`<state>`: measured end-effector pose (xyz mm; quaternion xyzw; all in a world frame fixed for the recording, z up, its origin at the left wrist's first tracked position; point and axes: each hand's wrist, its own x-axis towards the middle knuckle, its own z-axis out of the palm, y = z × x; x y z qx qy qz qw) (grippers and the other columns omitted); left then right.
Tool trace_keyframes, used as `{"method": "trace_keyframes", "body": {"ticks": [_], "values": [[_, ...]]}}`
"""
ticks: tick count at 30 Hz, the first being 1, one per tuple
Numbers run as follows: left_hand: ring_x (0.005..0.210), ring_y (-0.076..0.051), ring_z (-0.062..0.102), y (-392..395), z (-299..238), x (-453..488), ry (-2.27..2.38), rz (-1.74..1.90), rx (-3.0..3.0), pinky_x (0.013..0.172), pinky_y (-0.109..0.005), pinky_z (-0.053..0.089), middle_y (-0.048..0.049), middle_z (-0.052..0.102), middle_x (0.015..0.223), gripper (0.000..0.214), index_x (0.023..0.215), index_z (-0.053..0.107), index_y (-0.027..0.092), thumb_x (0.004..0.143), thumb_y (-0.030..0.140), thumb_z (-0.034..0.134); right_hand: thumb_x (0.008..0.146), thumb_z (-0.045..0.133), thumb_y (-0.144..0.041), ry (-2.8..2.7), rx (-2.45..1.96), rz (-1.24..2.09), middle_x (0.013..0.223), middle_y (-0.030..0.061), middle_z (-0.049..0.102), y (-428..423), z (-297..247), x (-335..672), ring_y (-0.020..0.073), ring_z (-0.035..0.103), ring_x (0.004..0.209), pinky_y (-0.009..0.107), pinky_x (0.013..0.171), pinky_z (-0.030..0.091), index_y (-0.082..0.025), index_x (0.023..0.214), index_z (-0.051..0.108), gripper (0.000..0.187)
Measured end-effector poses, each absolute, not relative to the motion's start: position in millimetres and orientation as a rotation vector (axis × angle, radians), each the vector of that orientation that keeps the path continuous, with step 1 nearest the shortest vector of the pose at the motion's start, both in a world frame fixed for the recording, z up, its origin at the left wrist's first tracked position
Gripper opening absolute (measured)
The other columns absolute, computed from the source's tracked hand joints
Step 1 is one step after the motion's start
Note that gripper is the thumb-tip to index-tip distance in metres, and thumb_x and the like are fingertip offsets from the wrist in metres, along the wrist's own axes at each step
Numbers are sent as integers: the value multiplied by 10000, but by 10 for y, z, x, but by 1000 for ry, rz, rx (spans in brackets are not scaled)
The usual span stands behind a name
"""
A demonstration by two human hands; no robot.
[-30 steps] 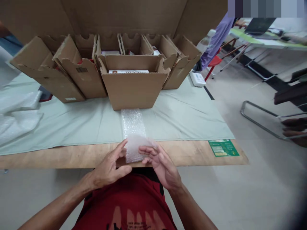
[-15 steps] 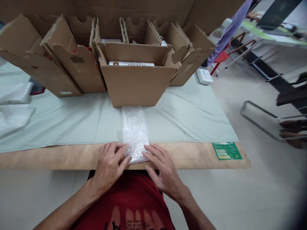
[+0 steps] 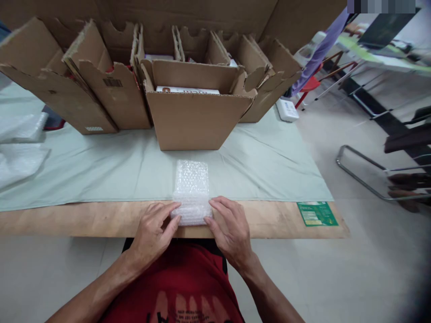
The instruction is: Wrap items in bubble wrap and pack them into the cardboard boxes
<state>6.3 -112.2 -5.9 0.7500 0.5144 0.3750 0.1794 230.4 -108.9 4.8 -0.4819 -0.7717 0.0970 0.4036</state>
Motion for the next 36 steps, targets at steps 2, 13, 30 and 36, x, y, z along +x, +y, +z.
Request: {"method": "trace_keyframes", "body": {"ticks": [2, 13, 30, 36], "values": [[726, -182, 659, -1071, -104, 86, 1535, 1053, 2128, 713, -337, 535, -26, 715, 800, 209, 1159, 677, 186, 969, 230, 599, 937, 637, -154, -2012, -1185, 138, 1114, 98, 722, -1104, 50, 2305, 256, 674, 1029, 433, 870, 516, -251, 1196, 647, 277], [1153, -270, 612, -1150, 17, -23, 1314, 977, 2322, 1001, -450, 489, -117, 683, 1211, 306, 1248, 612, 206, 944, 179, 629, 1013, 540, -207, -2198, -1145, 564, 1027, 65, 784, -1005, -39, 2314, 222, 688, 906, 412, 849, 518, -230, 1260, 661, 276], [1118, -244, 708, -1172, -95, 150, 1421, 1125, 1183, 966, -412, 588, -142, 689, 1283, 532, 1423, 510, 188, 945, 388, 632, 996, 568, -242, -1808, -1370, 678, 1143, 71, 765, -906, -90, 2230, 236, 713, 1034, 414, 926, 575, -256, 1242, 688, 274], [1218, -265, 669, -1146, -23, 357, 1073, 1042, 891, 1085, -418, 523, -105, 725, 1276, 456, 1290, 643, 197, 883, 392, 708, 981, 584, -298, -1594, -1282, 1124, 1110, 74, 773, -1108, -42, 2173, 227, 730, 1018, 374, 906, 600, -229, 1178, 717, 247]]}}
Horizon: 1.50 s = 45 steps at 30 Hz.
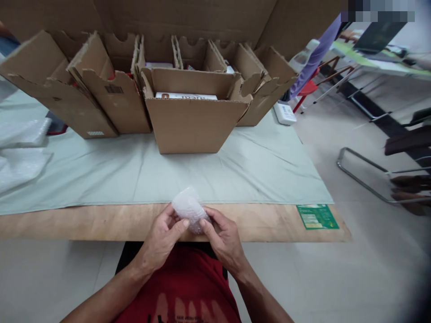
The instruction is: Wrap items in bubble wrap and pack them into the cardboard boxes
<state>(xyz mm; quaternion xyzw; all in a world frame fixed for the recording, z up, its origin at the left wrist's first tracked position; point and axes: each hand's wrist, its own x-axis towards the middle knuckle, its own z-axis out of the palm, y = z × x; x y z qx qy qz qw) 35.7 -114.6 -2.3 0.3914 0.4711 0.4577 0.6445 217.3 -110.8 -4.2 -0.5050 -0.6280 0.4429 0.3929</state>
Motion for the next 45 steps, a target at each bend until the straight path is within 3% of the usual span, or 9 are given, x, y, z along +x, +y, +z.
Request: {"method": "trace_keyframes", "body": {"ticks": [3, 8, 10, 14, 16, 20, 25, 36, 45], "values": [[1143, -264, 701, -1118, 53, 382, 1087, 1012, 935, 1016, -402, 563, -97, 749, 1217, 412, 1264, 660, 195, 893, 373, 678, 943, 654, -353, -1656, -1321, 894, 1208, 103, 716, -1113, 6, 2310, 261, 677, 1118, 446, 998, 552, -240, 1206, 703, 289], [1089, -240, 707, -1119, 195, 368, 1079, 858, 1351, 958, -361, 576, -71, 742, 1225, 380, 1280, 660, 230, 910, 217, 577, 828, 767, -583, -1788, -1201, 1133, 1450, 148, 588, -982, 252, 2563, 273, 654, 1187, 419, 1022, 536, -242, 1529, 446, 843], [1029, -224, 717, -1110, 230, 405, 1088, 820, 1510, 918, -338, 584, -58, 753, 1184, 367, 1236, 677, 239, 886, 179, 584, 819, 797, -520, -1917, -1184, 1219, 1349, 123, 673, -912, 363, 2573, 274, 668, 1177, 416, 1032, 523, -235, 1474, 513, 770], [973, -195, 734, -1065, 207, 441, 1168, 846, 1604, 874, -298, 600, -29, 768, 1101, 310, 1183, 675, 260, 884, 201, 617, 860, 741, -281, -2195, -1305, 1007, 1044, 69, 781, -769, 597, 2558, 250, 719, 981, 426, 973, 534, -211, 1101, 719, 252], [1018, -200, 739, -1023, 139, 389, 1220, 917, 1632, 887, -298, 606, -26, 766, 1109, 379, 1246, 646, 278, 872, 214, 645, 841, 757, -287, -2230, -1299, 841, 958, 59, 779, -676, 781, 2607, 239, 717, 892, 392, 876, 564, -206, 1019, 725, 197], [1065, -214, 732, -898, -77, 230, 1353, 1173, 1774, 923, -347, 611, -52, 752, 1140, 459, 1353, 573, 283, 901, 255, 650, 871, 745, -350, -1959, -1257, 446, 875, 13, 740, -273, 1339, 2773, 190, 675, 758, 315, 684, 549, -248, 1013, 709, 178], [1089, -224, 697, -781, -331, 202, 1448, 1406, 2055, 922, -369, 605, -81, 735, 1125, 310, 1220, 637, 234, 924, 156, 588, 784, 811, -352, -1555, -1097, -150, 898, 26, 674, 811, 1812, 2818, 181, 610, 750, 342, 679, 504, -210, 922, 649, 256], [1158, -245, 629, -779, -362, 231, 1355, 1391, 2189, 939, -405, 586, -99, 716, 1119, 321, 1163, 645, 200, 891, 65, 542, 837, 667, -343, -2293, -2123, -440, 841, 144, 757, 1385, 1937, 2262, 346, 705, 902, 437, 803, 468, -167, 795, 720, 188], [1151, -244, 630, -773, -353, 244, 1350, 1388, 2160, 929, -418, 589, -100, 713, 1117, 274, 1144, 649, 207, 919, 91, 544, 838, 651, -274, -2518, -2251, -354, 1143, 124, 769, 1625, 2046, 2137, 303, 707, 1021, 348, 764, 510, -198, 1206, 722, 382]]}}
